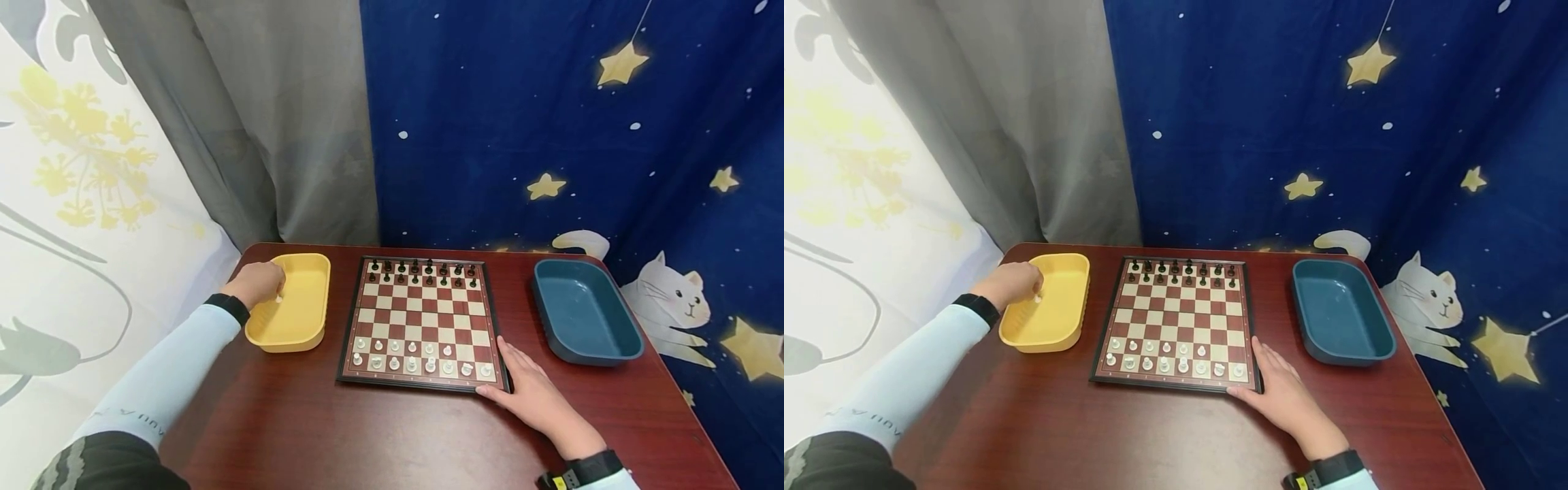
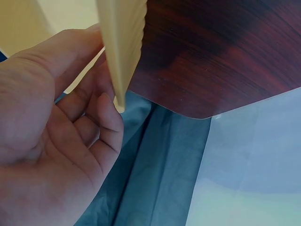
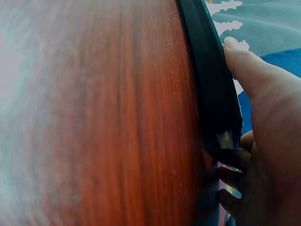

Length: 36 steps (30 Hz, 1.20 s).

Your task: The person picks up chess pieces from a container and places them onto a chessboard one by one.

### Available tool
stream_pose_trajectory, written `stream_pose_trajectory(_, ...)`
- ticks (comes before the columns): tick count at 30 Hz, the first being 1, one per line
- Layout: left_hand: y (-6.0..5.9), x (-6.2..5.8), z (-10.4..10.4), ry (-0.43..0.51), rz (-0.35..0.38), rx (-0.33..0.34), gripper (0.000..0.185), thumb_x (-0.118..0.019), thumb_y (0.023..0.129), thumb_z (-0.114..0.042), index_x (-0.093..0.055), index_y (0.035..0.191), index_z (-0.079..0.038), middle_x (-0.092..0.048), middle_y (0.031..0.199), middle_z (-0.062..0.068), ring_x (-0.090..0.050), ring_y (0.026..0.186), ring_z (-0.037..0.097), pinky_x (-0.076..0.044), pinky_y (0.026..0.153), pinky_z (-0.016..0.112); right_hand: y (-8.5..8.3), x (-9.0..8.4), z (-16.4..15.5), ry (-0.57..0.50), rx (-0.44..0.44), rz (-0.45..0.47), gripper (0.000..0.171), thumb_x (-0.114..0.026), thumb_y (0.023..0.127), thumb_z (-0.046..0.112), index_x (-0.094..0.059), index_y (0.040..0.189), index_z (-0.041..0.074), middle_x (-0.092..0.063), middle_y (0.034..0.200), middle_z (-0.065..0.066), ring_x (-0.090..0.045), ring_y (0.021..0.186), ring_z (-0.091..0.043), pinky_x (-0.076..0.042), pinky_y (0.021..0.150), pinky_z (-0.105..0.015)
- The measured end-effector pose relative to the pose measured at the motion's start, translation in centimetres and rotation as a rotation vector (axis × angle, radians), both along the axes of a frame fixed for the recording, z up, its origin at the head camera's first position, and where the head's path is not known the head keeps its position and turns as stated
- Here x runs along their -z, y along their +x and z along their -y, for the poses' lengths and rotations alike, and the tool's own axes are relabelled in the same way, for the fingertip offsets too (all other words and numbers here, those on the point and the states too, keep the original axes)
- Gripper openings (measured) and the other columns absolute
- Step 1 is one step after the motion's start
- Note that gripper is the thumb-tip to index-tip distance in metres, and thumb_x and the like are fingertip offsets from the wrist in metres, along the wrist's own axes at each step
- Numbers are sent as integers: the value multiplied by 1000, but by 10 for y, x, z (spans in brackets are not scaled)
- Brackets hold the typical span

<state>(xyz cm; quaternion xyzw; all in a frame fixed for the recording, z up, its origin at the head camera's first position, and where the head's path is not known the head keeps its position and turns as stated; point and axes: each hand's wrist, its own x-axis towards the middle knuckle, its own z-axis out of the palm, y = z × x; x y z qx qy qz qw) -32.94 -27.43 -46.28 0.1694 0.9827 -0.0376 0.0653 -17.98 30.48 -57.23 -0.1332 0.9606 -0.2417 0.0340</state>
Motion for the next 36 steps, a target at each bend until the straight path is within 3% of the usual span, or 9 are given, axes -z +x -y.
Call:
stream_pose_trajectory(4,-4,4,2,16,9,13,32,-74,89,6,-60,70,-16,-54,75,6,-53,72,27,-48,74,42,0,0,0,2,0,-5,123,-73,92,79,-27,172,-2,-41,169,-31,-37,156,-52,-32,121,-73)
stream_pose_trajectory(5,-9,13,9,44,-9,39,33,-73,88,5,-59,70,-19,-52,75,5,-51,71,26,-46,73,41,0,1,0,1,-1,-5,123,-73,92,79,-27,173,-2,-41,169,-31,-37,156,-52,-32,121,-73)
stream_pose_trajectory(11,-13,25,13,52,-21,61,34,-70,88,6,-58,69,-19,-52,74,4,-50,70,25,-47,71,41,0,1,-1,-1,-8,-15,121,-73,93,77,-27,172,-2,-41,170,-30,-38,156,-52,-32,121,-73)
stream_pose_trajectory(12,-8,18,8,31,-7,41,34,-71,88,8,-59,68,-17,-54,74,6,-51,70,27,-47,71,42,0,0,-1,-1,-9,-17,121,-73,93,77,-27,172,-2,-41,170,-30,-38,156,-52,-33,121,-73)
stream_pose_trajectory(19,-4,15,4,32,-41,57,33,-73,90,8,-61,71,-17,-52,74,3,-49,70,24,-46,71,40,1,-1,-1,1,-3,-13,122,-73,92,78,-28,172,-2,-41,169,-31,-38,156,-52,-33,121,-72)
stream_pose_trajectory(28,-8,14,3,152,-61,62,36,-77,94,2,-61,67,-17,-39,68,-1,-41,67,22,-38,67,38,2,1,-1,8,-2,-10,122,-72,92,79,-27,173,-2,-41,169,-31,-38,156,-52,-33,121,-72)
stream_pose_trajectory(32,-4,5,-10,197,-108,90,20,-83,96,-4,-75,80,-14,-60,76,-1,-54,73,23,-48,70,41,2,1,-1,4,-2,-14,122,-73,93,78,-27,172,-2,-41,170,-30,-38,156,-52,-32,121,-72)
stream_pose_trajectory(36,1,-6,-33,248,-155,111,4,-85,97,-9,-84,101,-10,-78,98,4,-71,92,27,-60,87,49,1,0,-1,3,1,-8,122,-72,92,79,-27,173,-1,-41,170,-30,-37,157,-52,-32,122,-72)
